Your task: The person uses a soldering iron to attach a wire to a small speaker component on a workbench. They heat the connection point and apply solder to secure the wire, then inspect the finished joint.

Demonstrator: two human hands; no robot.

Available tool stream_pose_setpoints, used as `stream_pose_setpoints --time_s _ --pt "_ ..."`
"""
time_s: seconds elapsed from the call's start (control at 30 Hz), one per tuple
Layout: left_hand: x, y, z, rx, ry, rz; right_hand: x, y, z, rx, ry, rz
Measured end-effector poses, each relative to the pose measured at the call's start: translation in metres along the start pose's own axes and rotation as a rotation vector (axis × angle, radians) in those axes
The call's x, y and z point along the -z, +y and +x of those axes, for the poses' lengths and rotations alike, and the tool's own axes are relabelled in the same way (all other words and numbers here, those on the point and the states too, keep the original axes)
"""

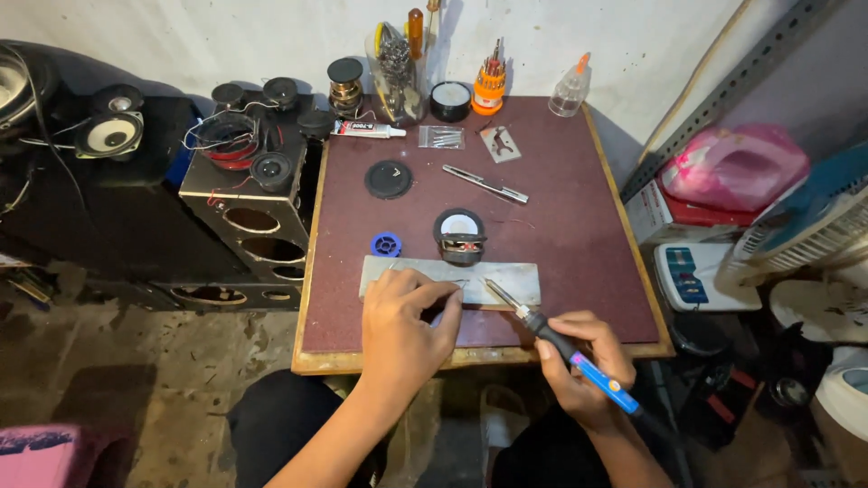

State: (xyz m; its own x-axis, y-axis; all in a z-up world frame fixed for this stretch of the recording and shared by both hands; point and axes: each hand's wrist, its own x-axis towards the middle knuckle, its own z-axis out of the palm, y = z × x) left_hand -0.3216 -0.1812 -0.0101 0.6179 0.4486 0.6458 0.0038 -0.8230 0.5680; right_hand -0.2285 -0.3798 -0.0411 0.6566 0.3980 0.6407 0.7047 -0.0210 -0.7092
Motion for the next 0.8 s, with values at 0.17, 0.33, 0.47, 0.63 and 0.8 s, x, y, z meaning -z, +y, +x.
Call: stream_pose_setpoints --time_s 0.17,0.33,0.47,0.63,0.8 --pt "-0.0006 -0.0005 -0.0003 -0.007 -0.014 0.001 -0.0011 0.0018 -0.0013 0.021 0.001 -0.077" --pt "-0.0011 -0.0010 -0.0007 0.006 -0.015 0.003 -0.0016 0.0010 0.0004 0.023 0.000 -0.081" --pt "-0.0018 -0.0026 -0.0011 0.009 -0.031 0.006 -0.0006 0.0009 0.0012 0.053 -0.025 -0.128" --pt "-0.0007 -0.0018 0.0003 -0.008 -0.026 0.003 -0.0018 0.0002 0.0018 0.056 -0.026 -0.149" --pt "-0.0011 -0.0022 0.0006 -0.006 -0.034 0.022 -0.0013 0.0011 0.0019 0.065 -0.041 -0.125"
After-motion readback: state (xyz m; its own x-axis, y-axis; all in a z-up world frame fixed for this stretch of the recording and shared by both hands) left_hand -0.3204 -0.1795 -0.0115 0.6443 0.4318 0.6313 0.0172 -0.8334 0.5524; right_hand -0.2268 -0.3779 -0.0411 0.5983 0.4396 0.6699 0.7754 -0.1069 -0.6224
